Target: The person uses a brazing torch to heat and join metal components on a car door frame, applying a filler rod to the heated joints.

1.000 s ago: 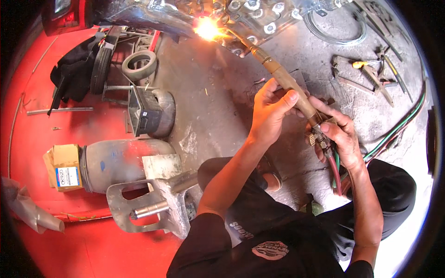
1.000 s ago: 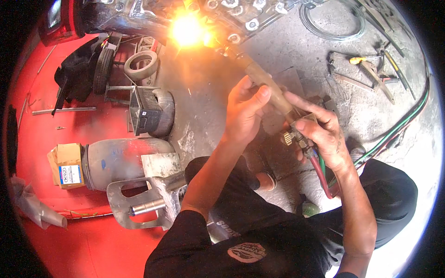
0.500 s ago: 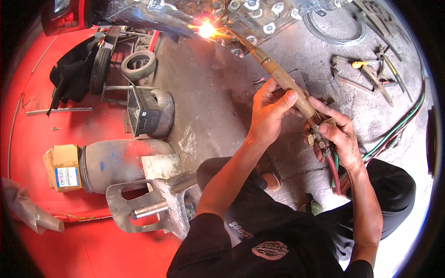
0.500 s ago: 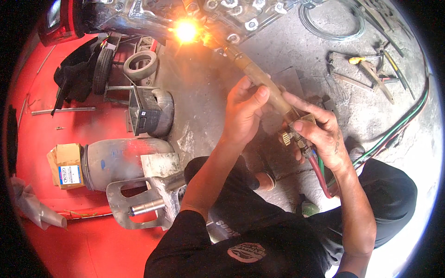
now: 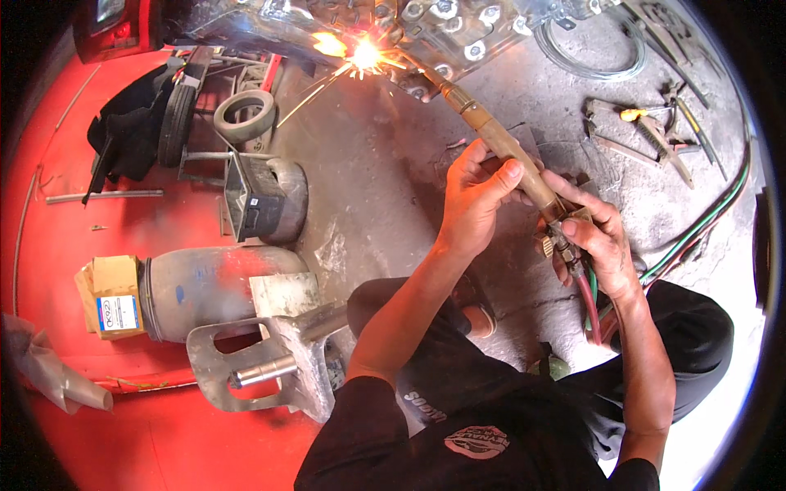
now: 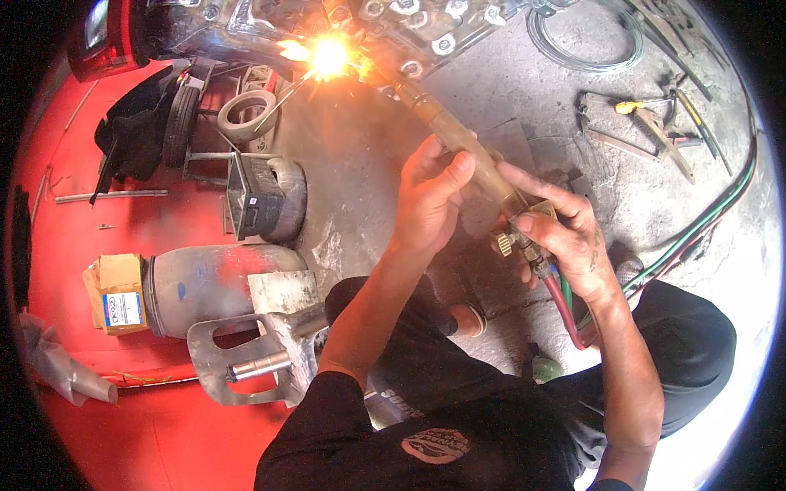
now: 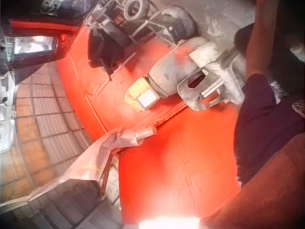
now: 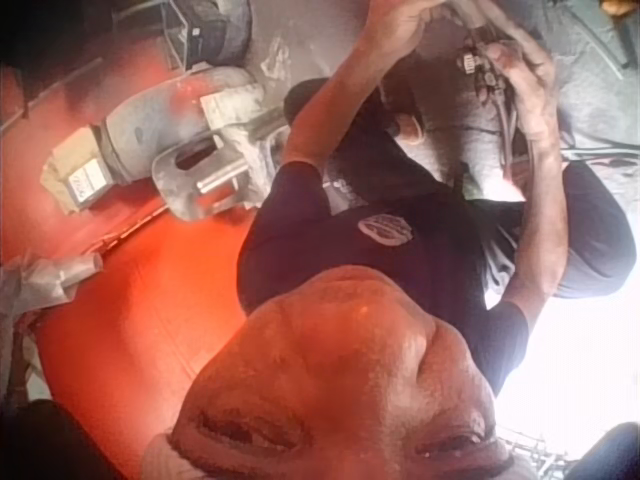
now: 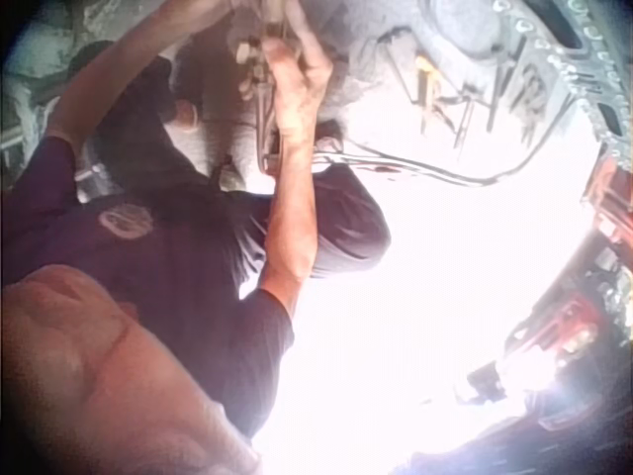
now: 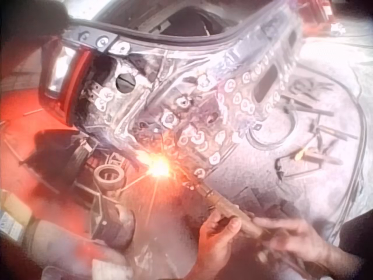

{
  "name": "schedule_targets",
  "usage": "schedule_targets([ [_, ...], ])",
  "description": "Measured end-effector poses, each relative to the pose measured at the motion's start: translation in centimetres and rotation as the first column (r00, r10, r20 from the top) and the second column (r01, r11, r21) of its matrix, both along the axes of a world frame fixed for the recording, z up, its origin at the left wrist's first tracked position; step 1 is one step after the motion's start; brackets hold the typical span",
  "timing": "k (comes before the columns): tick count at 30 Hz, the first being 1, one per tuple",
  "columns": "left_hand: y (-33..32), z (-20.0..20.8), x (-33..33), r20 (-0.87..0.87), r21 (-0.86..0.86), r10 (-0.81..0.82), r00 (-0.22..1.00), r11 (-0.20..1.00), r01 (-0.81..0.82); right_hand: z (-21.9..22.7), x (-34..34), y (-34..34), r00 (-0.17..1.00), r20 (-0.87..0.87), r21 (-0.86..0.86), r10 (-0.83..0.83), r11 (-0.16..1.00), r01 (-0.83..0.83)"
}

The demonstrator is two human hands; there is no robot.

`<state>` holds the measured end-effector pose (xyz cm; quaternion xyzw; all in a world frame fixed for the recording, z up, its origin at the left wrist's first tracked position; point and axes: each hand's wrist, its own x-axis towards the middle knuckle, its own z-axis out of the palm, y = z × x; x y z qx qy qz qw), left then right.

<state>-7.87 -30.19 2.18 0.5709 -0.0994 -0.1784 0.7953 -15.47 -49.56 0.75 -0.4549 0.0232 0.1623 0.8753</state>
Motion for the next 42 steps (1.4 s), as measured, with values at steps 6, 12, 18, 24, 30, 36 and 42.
schedule_targets([
  [6,0.10,-0.03,0.07,-0.008,0.007,-0.004,1.000,1.000,0.004,0.02,-0.01,0.03,1.000,0.009,0.008,0.000,1.000,0.000],
  [12,0.03,0.07,-0.07,-0.016,-0.032,-0.005,1.000,0.999,0.004,-0.07,0.00,0.02,1.000,0.010,0.008,0.001,1.000,-0.002],
  [18,-0.44,0.30,-0.20,-0.001,-0.028,0.050,0.999,0.998,-0.050,-0.08,0.03,0.02,1.000,0.011,0.001,0.003,1.000,-0.003],
  [24,0.16,0.20,-0.13,-0.016,-0.023,-0.007,1.000,1.000,0.007,0.26,0.00,0.02,1.000,0.009,-0.022,0.015,1.000,-0.015],
  [30,0.39,-0.06,-0.11,-0.022,-0.046,-0.018,1.000,0.999,0.017,-0.07,0.01,0.16,1.000,0.016,-0.023,0.007,1.000,-0.006],
  [36,0.41,-0.31,-0.10,-0.007,-0.038,-0.009,1.000,0.999,0.009,-0.13,-0.05,0.13,1.000,0.027,-0.013,0.011,1.000,-0.011],
  [42,-0.01,-0.04,-0.21,-0.014,-0.051,0.017,1.000,0.999,-0.018,0.23,-0.09,-0.05,0.999,0.047,-0.034,0.015,0.999,-0.013],
])
